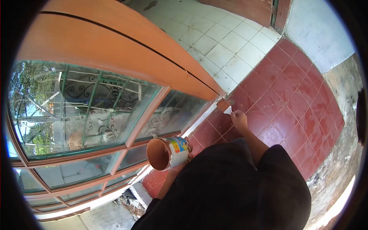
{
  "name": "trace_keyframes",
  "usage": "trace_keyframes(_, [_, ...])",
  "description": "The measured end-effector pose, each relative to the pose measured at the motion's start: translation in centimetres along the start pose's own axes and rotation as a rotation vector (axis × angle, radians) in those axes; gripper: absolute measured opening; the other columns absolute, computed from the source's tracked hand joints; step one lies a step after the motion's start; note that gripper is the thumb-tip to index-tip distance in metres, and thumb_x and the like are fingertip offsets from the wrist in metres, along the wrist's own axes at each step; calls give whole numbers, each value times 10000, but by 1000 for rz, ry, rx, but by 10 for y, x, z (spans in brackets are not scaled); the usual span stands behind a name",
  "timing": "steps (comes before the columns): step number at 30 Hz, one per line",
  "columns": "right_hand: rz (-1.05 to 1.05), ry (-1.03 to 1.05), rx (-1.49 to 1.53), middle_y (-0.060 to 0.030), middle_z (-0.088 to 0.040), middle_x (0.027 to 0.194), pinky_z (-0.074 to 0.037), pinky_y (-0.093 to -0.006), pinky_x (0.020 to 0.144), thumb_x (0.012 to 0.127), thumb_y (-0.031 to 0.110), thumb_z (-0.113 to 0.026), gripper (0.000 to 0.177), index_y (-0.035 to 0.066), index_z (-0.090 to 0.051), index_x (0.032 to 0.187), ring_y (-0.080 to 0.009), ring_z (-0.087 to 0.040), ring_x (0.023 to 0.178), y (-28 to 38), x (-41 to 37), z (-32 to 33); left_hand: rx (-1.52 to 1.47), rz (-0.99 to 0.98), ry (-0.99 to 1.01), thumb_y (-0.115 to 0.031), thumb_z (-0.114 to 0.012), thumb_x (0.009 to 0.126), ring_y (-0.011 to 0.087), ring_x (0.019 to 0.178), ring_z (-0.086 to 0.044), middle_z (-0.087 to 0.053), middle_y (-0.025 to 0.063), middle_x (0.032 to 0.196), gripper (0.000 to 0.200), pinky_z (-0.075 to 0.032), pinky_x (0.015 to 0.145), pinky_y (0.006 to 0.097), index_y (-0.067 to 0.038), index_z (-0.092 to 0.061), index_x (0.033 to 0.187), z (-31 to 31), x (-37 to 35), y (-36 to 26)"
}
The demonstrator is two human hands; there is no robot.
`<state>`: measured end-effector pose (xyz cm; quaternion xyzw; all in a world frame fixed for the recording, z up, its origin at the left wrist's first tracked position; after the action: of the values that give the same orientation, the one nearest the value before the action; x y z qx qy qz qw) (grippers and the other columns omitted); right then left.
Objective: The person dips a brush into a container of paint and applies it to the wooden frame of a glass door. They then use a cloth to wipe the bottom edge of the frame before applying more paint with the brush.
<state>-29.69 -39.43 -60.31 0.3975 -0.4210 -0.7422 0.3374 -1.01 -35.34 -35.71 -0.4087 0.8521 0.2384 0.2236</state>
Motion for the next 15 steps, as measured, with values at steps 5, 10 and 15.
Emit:
trace_keyframes(5, [-9, 86, 368, -159, -681, 751, -513, -406, 674, 880, 238, -649, 215, 28, -675, 919, -333, -679, 727, 47, -9, 4, 8, -1, 7, -481, -561, 908, 327, 1285, -470, -513, 98, 1431, 457, -432, 909, 560, -325, -582, 1338, 5, -2, 1])
trace_keyframes(10, [68, -76, 16, -11, -578, 637, -470, -252, 481, 924, 237, -643, 217, 25, -653, 882, -96, -580, 541, -13, 19, -13, 36, 23, 43, -483, -560, 911, 329, 1286, -470, -514, 98, 1430, 457, -433, 910, 561, -328, -580, 1341, 1, 4, 6])
trace_keyframes(15, [37, -49, 183, -47, -622, 669, -486, -298, 472, 911, 240, -645, 228, 14, -652, 884, -129, -592, 534, -7, 7, -8, 97, 24, 78, -485, -559, 913, 330, 1287, -469, -515, 98, 1428, 457, -433, 911, 561, -330, -578, 1343, -2, -6, 1])
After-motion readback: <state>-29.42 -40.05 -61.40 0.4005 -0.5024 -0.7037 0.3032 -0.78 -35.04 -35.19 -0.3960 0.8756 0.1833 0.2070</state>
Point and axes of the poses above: each hand's wrist, its own x-axis towards the middle knuckle, its own z-axis out of the back of the hand, y = z × x, the point moved 9 cm from there along x, towards the middle knuckle
